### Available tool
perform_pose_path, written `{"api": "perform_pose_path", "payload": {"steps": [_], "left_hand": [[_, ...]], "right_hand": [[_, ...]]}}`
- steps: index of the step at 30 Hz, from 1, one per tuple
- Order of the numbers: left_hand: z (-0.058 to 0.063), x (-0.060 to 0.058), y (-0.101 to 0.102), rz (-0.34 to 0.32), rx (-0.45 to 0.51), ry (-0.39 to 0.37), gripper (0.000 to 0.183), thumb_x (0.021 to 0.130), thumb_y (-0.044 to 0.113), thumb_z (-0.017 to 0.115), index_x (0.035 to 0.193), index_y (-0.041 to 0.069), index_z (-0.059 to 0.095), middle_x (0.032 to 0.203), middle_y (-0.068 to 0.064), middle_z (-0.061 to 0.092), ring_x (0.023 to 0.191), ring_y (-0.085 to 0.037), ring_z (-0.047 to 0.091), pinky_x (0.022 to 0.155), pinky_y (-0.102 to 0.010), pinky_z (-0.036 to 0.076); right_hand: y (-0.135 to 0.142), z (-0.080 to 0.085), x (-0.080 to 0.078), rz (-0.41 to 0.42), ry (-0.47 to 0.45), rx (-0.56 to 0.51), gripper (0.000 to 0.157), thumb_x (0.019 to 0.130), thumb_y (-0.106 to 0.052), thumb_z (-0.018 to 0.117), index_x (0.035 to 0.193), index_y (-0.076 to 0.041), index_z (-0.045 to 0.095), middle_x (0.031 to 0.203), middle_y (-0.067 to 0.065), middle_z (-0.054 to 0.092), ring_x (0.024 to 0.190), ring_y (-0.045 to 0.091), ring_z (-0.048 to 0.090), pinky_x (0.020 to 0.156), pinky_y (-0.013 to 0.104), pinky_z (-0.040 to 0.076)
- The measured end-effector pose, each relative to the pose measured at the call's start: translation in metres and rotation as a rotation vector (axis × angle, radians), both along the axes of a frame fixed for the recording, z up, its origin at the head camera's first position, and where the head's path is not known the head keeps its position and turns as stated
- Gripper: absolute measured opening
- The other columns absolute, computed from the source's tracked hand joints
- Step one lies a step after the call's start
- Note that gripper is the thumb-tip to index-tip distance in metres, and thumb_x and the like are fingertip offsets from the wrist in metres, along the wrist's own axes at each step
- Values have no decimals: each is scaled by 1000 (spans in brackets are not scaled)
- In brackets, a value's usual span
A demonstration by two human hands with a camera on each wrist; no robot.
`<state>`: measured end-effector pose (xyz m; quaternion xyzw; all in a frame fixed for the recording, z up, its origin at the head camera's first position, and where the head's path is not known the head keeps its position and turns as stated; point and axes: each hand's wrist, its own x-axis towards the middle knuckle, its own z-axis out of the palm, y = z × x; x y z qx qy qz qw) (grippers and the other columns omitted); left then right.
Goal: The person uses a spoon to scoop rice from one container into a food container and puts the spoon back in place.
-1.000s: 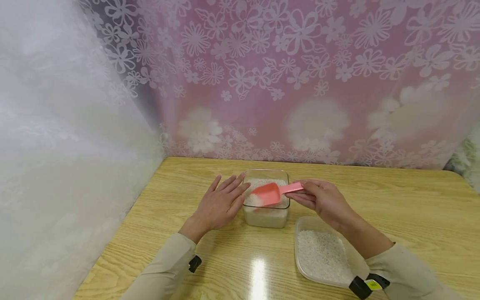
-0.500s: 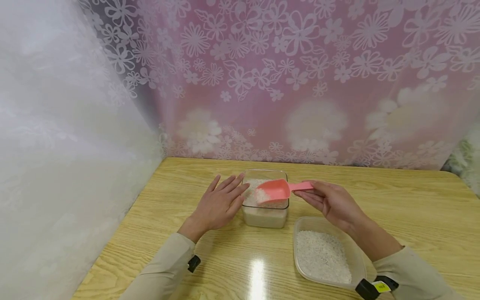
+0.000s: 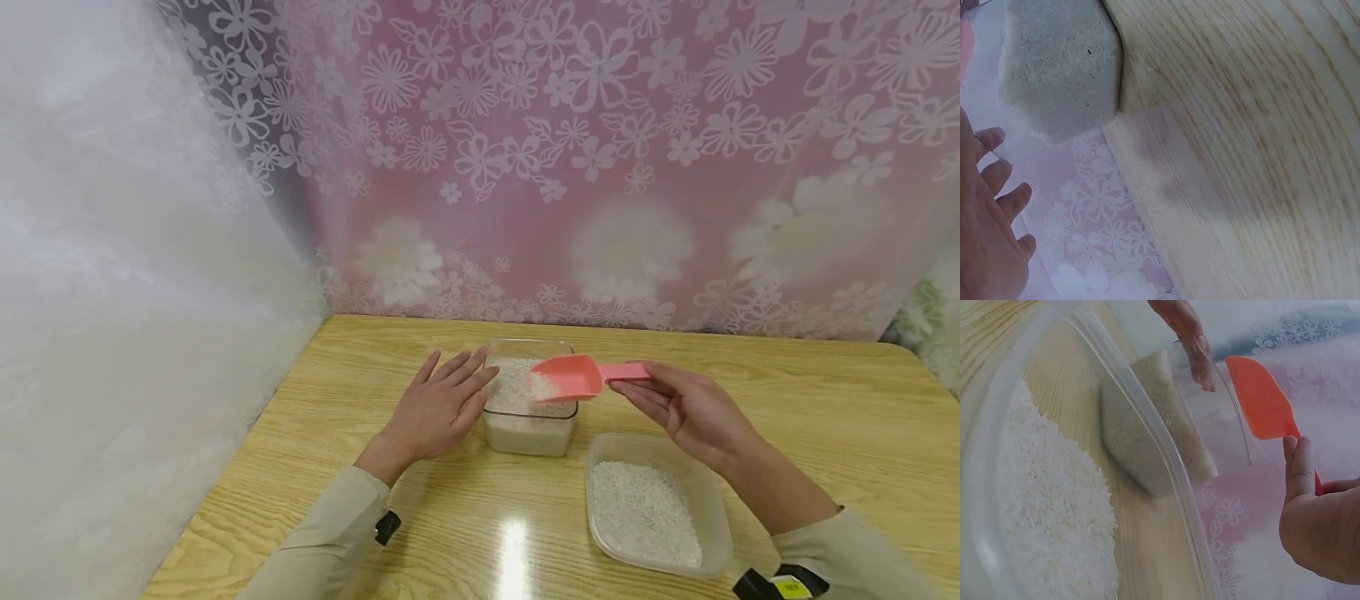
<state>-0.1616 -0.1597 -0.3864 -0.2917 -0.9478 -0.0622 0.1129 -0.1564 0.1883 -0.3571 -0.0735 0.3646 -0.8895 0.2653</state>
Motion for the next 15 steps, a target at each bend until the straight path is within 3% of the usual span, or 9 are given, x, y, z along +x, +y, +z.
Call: {"api": "perform_pose_path", "payload": {"steps": [15], "left_hand": [[-3,0,0,2,23,7,51,105,44,19,146,26,42,155,5,24,140,-15,25,115,-45,7]], "right_hand": [[49,-14,18,115,28,-89,43,107,-10,25,123,5,61,122,23,60,117,28,55,97,31,42]]}}
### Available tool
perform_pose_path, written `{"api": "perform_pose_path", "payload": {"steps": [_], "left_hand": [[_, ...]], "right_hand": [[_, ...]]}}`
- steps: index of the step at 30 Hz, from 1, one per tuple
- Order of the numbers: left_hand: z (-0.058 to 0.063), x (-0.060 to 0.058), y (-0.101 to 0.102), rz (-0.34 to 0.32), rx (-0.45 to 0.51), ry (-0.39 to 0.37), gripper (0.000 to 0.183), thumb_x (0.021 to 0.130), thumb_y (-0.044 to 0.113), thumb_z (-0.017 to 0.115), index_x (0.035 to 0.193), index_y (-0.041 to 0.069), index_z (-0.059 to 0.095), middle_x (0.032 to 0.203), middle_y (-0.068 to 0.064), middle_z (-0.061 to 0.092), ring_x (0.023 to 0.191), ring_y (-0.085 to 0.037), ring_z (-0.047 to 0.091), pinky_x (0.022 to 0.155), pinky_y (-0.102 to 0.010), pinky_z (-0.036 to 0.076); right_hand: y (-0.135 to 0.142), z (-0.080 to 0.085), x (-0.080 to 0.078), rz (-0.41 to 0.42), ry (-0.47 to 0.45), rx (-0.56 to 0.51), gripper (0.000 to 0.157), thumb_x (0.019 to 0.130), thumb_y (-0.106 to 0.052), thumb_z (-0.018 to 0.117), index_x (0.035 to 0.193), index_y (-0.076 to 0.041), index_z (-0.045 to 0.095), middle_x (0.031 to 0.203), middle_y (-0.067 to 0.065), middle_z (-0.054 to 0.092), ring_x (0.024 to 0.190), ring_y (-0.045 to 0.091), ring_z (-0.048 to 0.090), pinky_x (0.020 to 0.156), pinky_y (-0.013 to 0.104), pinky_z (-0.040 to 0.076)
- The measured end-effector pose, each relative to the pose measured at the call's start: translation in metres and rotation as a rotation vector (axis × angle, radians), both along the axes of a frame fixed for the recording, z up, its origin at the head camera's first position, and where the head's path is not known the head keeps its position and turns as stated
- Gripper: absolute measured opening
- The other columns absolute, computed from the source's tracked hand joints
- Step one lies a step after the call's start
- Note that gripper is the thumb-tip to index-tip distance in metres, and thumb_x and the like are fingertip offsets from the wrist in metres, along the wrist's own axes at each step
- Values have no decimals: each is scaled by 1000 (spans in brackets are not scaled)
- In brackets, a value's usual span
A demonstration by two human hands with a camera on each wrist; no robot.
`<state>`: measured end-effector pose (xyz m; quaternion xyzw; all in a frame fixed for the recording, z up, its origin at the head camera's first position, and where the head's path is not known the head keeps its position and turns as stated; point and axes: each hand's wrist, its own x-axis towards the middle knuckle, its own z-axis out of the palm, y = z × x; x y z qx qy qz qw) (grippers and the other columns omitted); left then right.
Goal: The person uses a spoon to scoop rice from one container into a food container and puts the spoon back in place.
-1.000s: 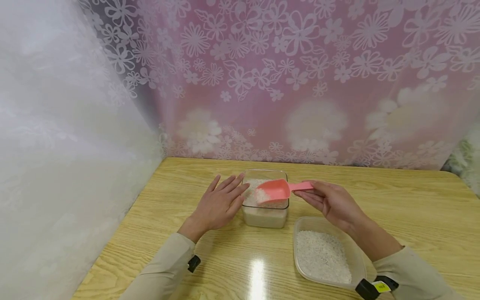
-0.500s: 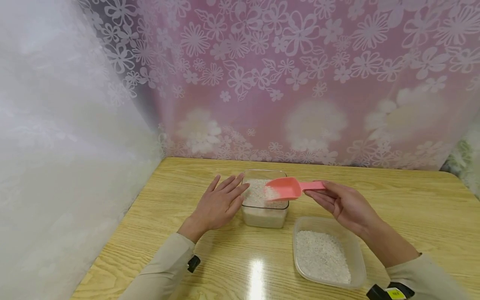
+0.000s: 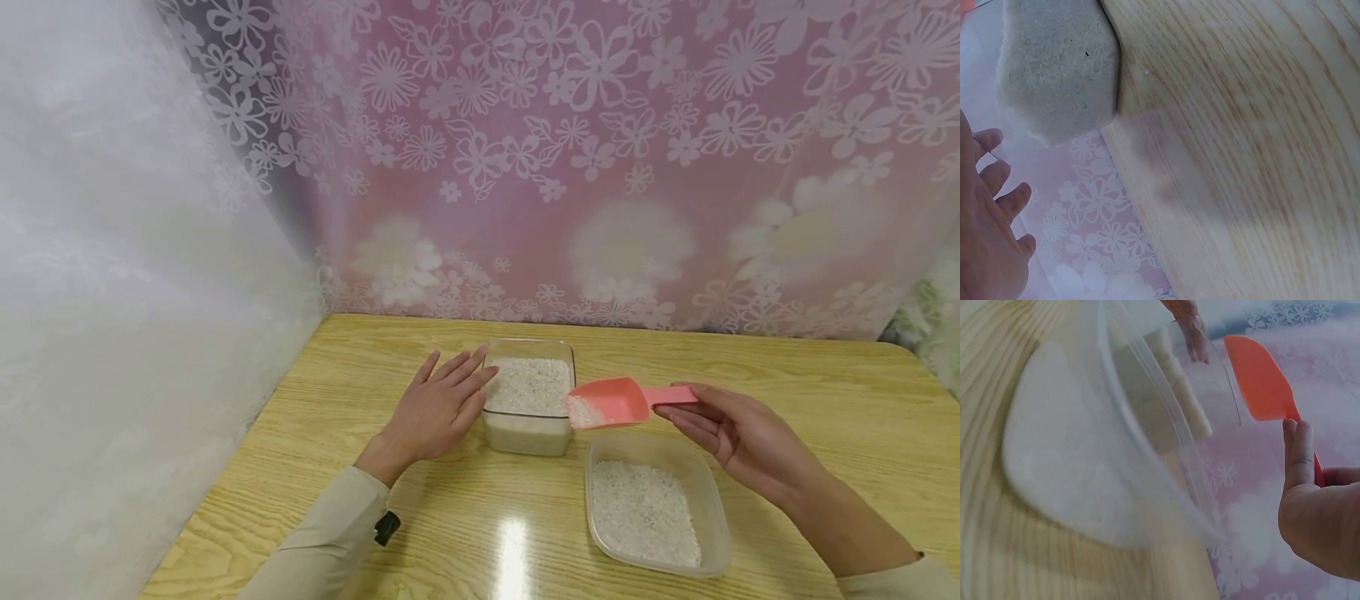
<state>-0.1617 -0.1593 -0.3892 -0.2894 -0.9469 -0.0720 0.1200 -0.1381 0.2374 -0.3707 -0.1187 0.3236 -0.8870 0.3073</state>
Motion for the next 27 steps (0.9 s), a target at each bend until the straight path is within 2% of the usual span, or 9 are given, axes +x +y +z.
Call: {"api": "perform_pose_path", "payload": {"steps": [11,17,21,27], "left_hand": [[-2,0,0,-9,24,-3,51,105,44,20,146,24,43,155,2,27,140,-17,26,115,-47,8],[-1,0,0,-12,23,-5,49,105,42,23,146,25,43,155,1,28,140,-17,26,115,-46,8],[0,0,0,-7,22,-12,48,105,41,24,146,25,42,155,1,28,140,-16,26,115,-46,8],[-1,1,0,-3,19,-13,49,105,42,23,147,26,42,156,5,22,141,-15,24,115,-45,8]], "right_hand": [[42,-19,18,71,-77,-71,51,108,-13,16,128,4,59,128,23,55,122,29,50,102,32,37],[62,-29,27,87,-76,-77,55,108,-15,11,130,2,58,130,21,54,124,28,49,103,32,36],[74,-32,33,79,-64,-51,54,108,-13,11,130,1,58,130,21,55,123,28,50,103,33,36],[88,-34,40,50,-62,53,52,108,-14,15,127,-3,62,126,18,59,120,27,54,101,34,38]]}}
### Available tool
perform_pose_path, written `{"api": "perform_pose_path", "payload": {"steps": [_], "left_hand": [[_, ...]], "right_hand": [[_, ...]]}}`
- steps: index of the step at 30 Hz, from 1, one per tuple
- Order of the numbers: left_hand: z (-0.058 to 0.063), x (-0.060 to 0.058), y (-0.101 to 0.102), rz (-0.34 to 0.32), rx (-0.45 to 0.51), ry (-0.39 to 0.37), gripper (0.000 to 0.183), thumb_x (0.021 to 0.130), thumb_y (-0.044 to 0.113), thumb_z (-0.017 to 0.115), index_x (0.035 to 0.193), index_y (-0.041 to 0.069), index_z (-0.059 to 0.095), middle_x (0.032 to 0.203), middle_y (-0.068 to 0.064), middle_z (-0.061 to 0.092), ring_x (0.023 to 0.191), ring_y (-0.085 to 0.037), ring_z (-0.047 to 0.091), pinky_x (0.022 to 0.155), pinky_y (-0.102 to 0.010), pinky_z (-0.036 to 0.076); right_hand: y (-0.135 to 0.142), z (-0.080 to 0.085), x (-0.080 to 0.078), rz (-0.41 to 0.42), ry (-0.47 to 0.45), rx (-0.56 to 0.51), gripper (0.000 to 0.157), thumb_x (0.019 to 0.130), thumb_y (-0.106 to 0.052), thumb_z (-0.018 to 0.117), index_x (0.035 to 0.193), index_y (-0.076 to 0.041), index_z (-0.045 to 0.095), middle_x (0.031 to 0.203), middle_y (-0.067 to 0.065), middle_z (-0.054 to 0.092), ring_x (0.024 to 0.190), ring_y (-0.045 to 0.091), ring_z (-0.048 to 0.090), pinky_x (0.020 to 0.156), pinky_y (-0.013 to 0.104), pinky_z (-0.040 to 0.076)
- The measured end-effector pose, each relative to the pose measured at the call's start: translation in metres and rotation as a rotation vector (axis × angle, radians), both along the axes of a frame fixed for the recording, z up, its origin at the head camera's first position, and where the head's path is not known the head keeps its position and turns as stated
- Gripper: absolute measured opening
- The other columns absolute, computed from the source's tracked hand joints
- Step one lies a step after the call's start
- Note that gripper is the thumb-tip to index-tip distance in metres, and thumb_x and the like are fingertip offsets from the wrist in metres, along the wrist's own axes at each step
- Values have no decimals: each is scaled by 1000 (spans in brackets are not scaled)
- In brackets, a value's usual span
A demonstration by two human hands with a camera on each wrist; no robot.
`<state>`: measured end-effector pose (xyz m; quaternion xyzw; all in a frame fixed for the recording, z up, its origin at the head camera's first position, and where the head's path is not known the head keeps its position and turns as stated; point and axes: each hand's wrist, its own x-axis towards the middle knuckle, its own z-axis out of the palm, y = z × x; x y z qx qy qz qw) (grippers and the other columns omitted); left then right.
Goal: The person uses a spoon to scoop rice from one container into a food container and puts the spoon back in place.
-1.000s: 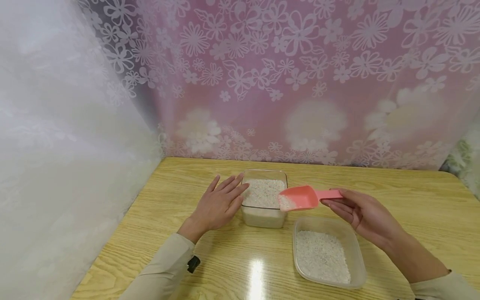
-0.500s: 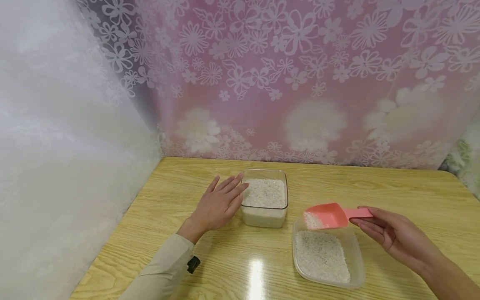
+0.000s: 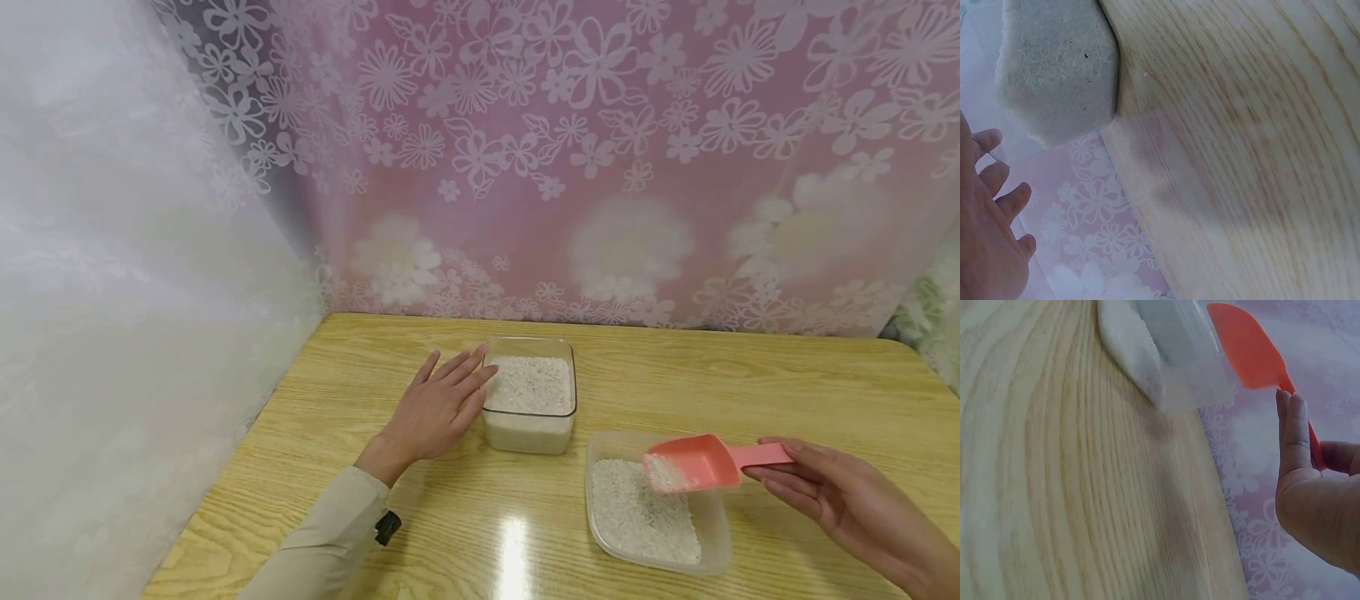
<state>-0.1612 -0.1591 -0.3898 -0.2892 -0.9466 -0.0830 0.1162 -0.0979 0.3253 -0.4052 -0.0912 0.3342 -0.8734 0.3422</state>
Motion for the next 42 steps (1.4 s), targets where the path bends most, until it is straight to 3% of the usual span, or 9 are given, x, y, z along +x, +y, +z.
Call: {"api": "perform_pose_path", "payload": {"steps": [6,15,19,23,30,36,42], "left_hand": [[0,-1,1,-1,5,2,49,105,42,22,147,26,42,156,5,23,140,-15,25,115,-46,8],[0,-1,1,-6,32,-9,46,105,39,28,146,23,44,155,1,27,140,-18,27,115,-46,8],[0,-1,1,-5,30,-9,46,105,38,29,146,24,44,155,1,26,140,-17,27,114,-47,8],[-1,0,1,-8,30,-8,45,105,37,30,146,23,44,155,1,27,140,-18,27,114,-48,9],[-1,0,1,-2,19,-3,47,105,41,25,146,26,43,155,0,28,140,-17,27,114,-48,11],[-2,0,1,-4,26,5,47,105,40,25,146,25,44,154,0,29,139,-19,28,114,-48,12],[-1,1,1,-4,28,5,47,105,40,24,146,25,44,154,0,29,139,-19,28,114,-48,11]], "right_hand": [[9,-1,5,27,71,41,53,108,-13,12,131,-6,60,128,15,59,119,26,54,101,35,38],[12,-1,10,-26,205,142,53,107,-6,12,131,-5,60,126,12,61,115,27,57,97,38,42],[12,-1,11,-46,213,151,53,107,-5,13,130,-6,61,124,13,61,114,28,58,96,39,43],[12,0,12,-81,231,225,51,107,-6,16,127,-9,63,121,11,64,111,27,60,93,38,45],[12,-1,16,-127,267,286,50,107,-6,19,125,-12,65,119,8,65,108,25,62,91,37,47],[11,-2,18,-161,237,332,47,107,-7,23,122,-14,67,115,8,67,106,24,63,90,36,48],[4,-2,21,-144,230,292,47,107,-7,22,124,-12,66,117,8,66,107,26,63,91,38,47]]}}
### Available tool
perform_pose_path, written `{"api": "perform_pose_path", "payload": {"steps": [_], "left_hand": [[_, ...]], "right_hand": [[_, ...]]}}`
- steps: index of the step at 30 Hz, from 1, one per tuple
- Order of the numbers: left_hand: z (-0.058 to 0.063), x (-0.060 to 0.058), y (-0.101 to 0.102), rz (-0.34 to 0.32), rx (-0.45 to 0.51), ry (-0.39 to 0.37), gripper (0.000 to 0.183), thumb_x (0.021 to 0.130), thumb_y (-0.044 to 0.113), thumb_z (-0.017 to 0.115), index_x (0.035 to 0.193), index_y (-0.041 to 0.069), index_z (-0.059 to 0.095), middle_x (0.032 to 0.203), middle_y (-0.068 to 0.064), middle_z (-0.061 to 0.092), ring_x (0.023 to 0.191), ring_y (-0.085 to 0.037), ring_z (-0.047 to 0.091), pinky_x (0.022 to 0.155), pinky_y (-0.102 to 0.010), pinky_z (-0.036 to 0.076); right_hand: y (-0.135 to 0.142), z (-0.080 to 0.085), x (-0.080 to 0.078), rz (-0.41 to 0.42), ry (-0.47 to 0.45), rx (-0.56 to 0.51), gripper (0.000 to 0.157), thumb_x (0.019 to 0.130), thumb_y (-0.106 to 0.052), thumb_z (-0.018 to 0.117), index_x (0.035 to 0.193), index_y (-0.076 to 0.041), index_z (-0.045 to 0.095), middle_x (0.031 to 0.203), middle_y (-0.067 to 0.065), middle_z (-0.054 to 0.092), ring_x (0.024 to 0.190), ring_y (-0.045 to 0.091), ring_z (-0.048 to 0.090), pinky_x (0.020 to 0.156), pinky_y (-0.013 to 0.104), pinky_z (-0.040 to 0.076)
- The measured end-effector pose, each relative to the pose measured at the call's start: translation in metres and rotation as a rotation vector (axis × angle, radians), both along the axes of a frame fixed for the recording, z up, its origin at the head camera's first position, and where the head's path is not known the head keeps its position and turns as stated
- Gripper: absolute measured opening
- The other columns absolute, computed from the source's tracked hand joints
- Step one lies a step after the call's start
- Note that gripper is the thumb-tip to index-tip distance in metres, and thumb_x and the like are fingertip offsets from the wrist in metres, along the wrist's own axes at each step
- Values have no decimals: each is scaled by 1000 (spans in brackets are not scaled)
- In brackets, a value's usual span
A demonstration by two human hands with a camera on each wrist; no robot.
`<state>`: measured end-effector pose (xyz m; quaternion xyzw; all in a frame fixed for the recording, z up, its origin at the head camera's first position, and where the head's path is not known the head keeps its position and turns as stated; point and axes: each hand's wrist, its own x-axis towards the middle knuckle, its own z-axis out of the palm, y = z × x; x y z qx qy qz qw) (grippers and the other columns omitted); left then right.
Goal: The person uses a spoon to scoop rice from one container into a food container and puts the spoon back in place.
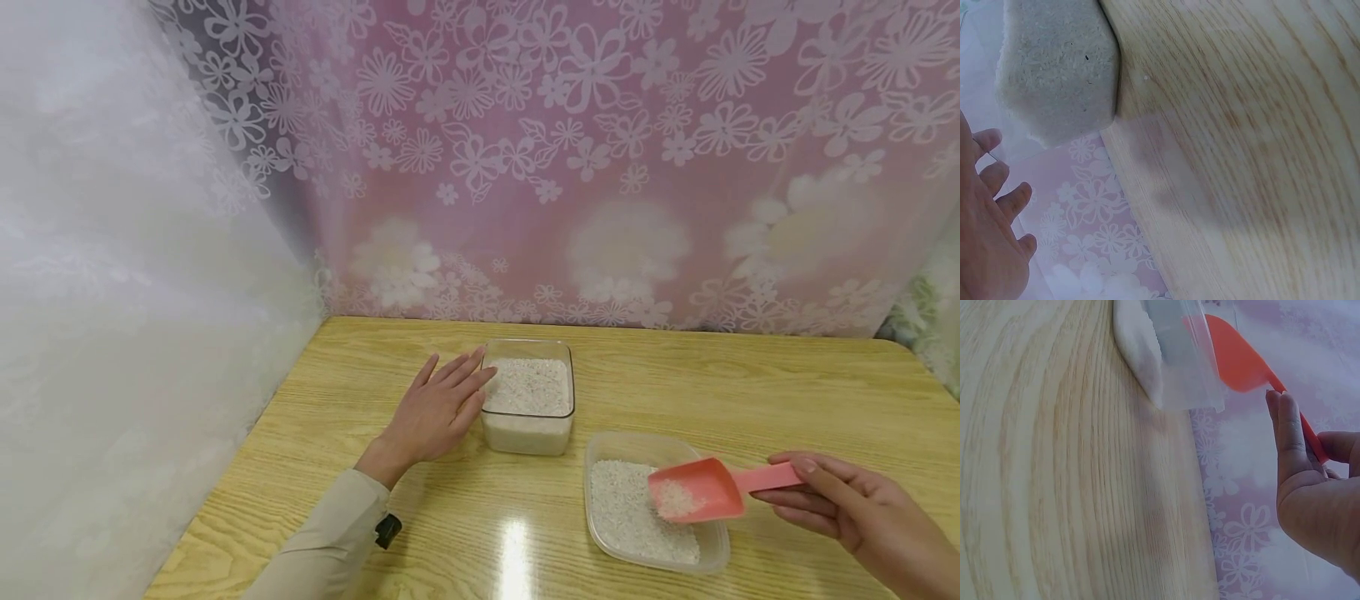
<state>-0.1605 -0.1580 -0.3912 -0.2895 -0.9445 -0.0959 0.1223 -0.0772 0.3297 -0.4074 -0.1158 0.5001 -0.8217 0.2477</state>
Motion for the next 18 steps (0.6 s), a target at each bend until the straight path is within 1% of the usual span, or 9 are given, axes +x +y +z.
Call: {"api": "perform_pose_path", "payload": {"steps": [2,5,12,18], "left_hand": [[0,0,0,-1,2,-1,48,105,40,24,146,25,44,154,0,28,139,-19,28,114,-48,11],[0,0,0,0,2,-2,48,105,41,24,146,25,44,155,1,27,139,-19,28,114,-48,11],[0,0,0,1,-4,-3,48,105,41,23,146,26,43,155,1,26,139,-18,28,114,-48,11],[0,0,0,5,-2,-5,48,105,40,23,146,26,43,155,2,26,139,-18,28,114,-47,10]], "right_hand": [[-3,0,1,17,-3,-12,47,107,-6,21,125,-12,65,118,9,65,108,26,62,92,38,47],[-9,1,1,23,-12,4,46,107,-7,23,125,-13,65,118,8,65,108,25,62,92,38,47],[-22,6,3,-10,-50,79,43,107,-11,28,120,-18,68,115,8,67,106,23,63,90,37,48],[-32,11,4,-7,-56,103,42,107,-10,29,119,-17,69,114,11,67,106,24,63,90,38,48]]}}
